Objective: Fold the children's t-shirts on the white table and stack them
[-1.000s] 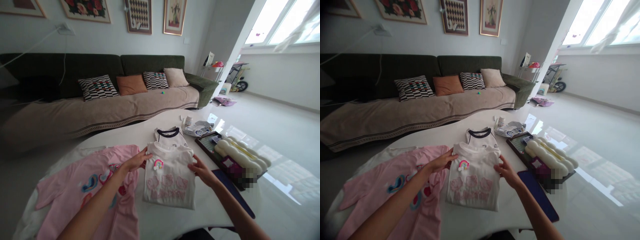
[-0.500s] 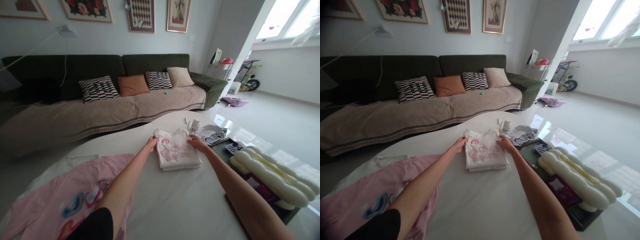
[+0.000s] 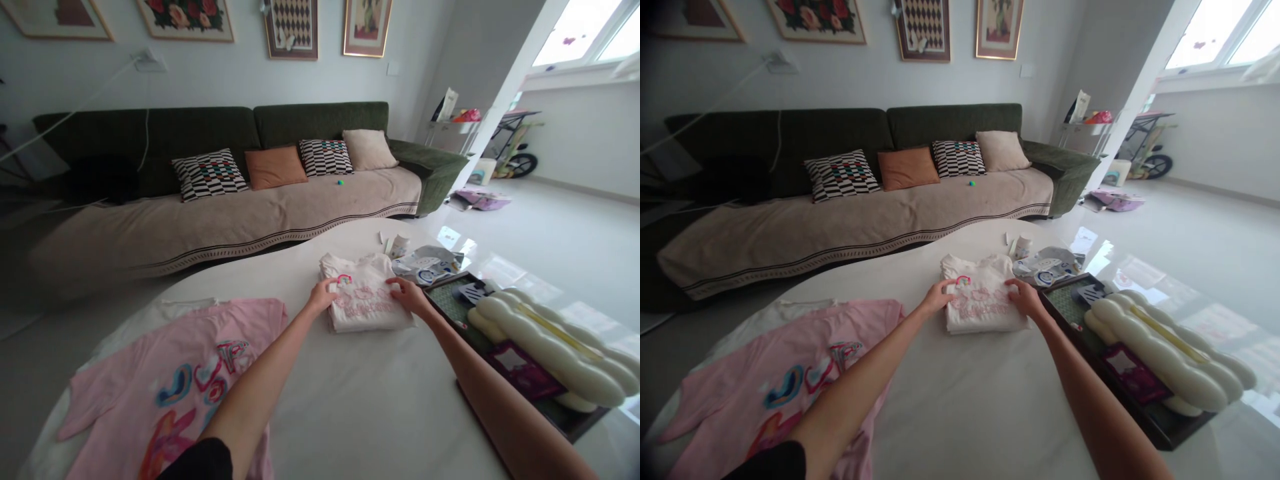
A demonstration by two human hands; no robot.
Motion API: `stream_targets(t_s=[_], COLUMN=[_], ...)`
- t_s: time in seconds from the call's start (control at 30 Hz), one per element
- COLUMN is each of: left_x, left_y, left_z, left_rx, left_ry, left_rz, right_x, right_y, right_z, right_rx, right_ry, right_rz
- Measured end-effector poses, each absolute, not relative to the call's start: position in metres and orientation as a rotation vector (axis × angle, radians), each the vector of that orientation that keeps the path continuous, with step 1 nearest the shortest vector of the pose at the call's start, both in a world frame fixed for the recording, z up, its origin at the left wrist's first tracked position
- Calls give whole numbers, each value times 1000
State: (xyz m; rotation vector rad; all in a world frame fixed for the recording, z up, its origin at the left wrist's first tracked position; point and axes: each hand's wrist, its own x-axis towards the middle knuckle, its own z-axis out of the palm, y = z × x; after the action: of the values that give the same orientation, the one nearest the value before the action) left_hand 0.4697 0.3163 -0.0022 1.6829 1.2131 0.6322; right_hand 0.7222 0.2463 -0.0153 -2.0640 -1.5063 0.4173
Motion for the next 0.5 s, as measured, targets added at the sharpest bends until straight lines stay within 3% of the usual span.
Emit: stream_targets(t_s=[0.13, 0.3, 0.4, 0.5], left_x=[464, 465, 469, 459], left_y=[323, 342, 341, 322], left_z=[8, 8, 4, 8], left_rx=[2080, 2283, 2262, 2333], left_ry=[1189, 1042, 1074, 1095], left_rz=[439, -280, -289, -38], right_x=[714, 710, 717, 718], right_y=[251, 265, 273, 275], right_z=[-10, -17, -26, -26], right_rx=[-2005, -1985, -2003, -2049], right_ry=[-1849, -2122, -2136, -2142], right_rz=[205, 646, 699, 433])
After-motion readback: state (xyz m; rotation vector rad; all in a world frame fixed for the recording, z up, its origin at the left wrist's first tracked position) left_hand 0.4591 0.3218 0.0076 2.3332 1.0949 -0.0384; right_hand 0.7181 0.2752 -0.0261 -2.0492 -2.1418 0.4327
